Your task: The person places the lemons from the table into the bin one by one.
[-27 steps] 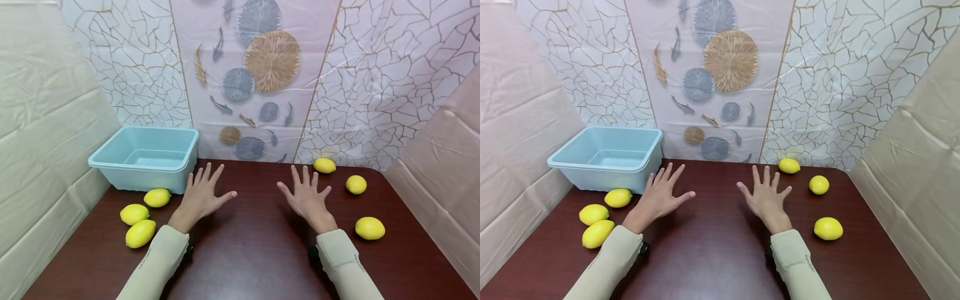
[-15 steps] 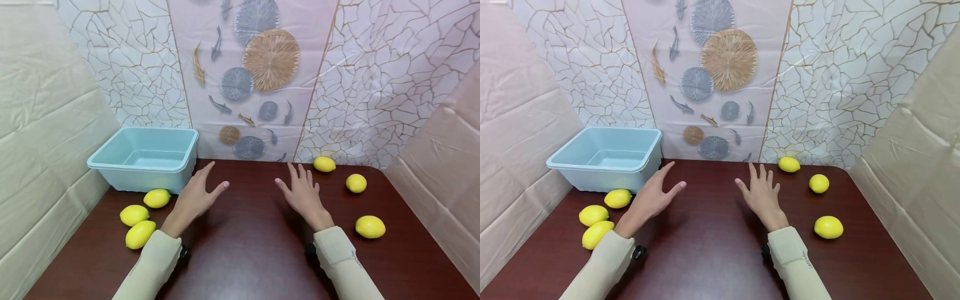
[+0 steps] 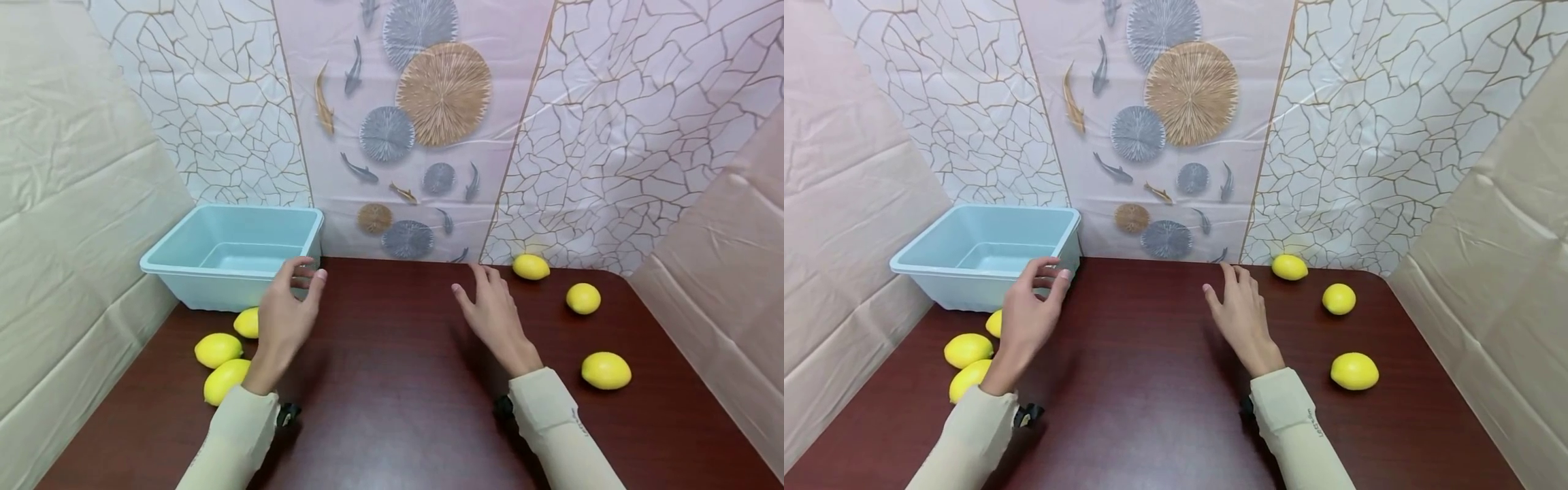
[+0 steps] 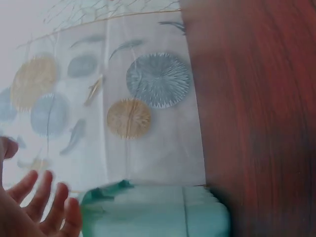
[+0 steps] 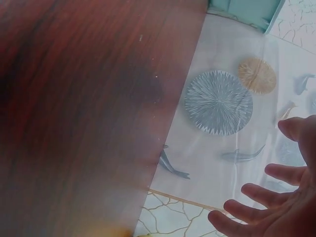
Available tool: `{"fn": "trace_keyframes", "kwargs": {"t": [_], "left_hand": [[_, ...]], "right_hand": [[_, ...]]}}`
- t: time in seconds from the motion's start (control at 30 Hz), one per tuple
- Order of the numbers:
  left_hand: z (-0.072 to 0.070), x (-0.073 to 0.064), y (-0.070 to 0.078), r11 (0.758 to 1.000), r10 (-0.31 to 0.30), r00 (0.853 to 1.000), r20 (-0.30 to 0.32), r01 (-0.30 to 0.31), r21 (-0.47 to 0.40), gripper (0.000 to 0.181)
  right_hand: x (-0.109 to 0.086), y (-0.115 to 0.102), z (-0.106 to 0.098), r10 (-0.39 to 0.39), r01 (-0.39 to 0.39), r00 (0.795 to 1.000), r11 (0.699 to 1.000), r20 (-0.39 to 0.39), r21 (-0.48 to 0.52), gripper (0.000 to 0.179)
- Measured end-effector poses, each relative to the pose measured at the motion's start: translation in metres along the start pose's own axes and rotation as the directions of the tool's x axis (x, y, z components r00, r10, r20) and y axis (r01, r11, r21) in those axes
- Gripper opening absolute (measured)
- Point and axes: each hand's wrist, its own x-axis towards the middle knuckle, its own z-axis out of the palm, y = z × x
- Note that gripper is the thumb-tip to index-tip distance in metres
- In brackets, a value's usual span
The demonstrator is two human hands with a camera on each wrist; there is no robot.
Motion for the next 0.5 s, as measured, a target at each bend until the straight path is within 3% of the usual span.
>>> {"fn": "trace_keyframes", "kwargs": {"t": [0.1, 0.17, 0.23, 0.33, 0.5], "left_hand": [[-0.006, 0.005, -0.005, 0.991, -0.062, 0.989, -0.133, 0.045, -0.124, 0.030], [-0.009, 0.008, -0.009, 0.974, -0.118, 0.970, -0.214, 0.071, -0.214, 0.026], [-0.010, 0.011, -0.013, 0.950, -0.186, 0.941, -0.283, 0.099, -0.296, 0.024], [-0.011, 0.014, -0.018, 0.926, -0.274, 0.902, -0.334, 0.154, -0.344, 0.025], [-0.010, 0.016, -0.025, 0.902, -0.384, 0.843, -0.375, 0.257, -0.347, 0.033]], "right_hand": [[0.002, -0.002, 0.000, 0.000, 0.000, 1.000, 1.000, -0.007, 0.006, 0.061], [0.003, -0.002, 0.001, 0.004, -0.004, 1.000, 1.000, -0.009, 0.006, 0.061], [0.004, -0.003, 0.001, 0.008, -0.008, 1.000, 1.000, -0.008, 0.005, 0.061], [0.005, -0.004, 0.001, 0.015, -0.015, 1.000, 1.000, 0.006, -0.001, 0.060], [0.003, -0.004, 0.001, 0.007, -0.006, 0.998, 1.000, 0.060, -0.024, 0.058]]}}
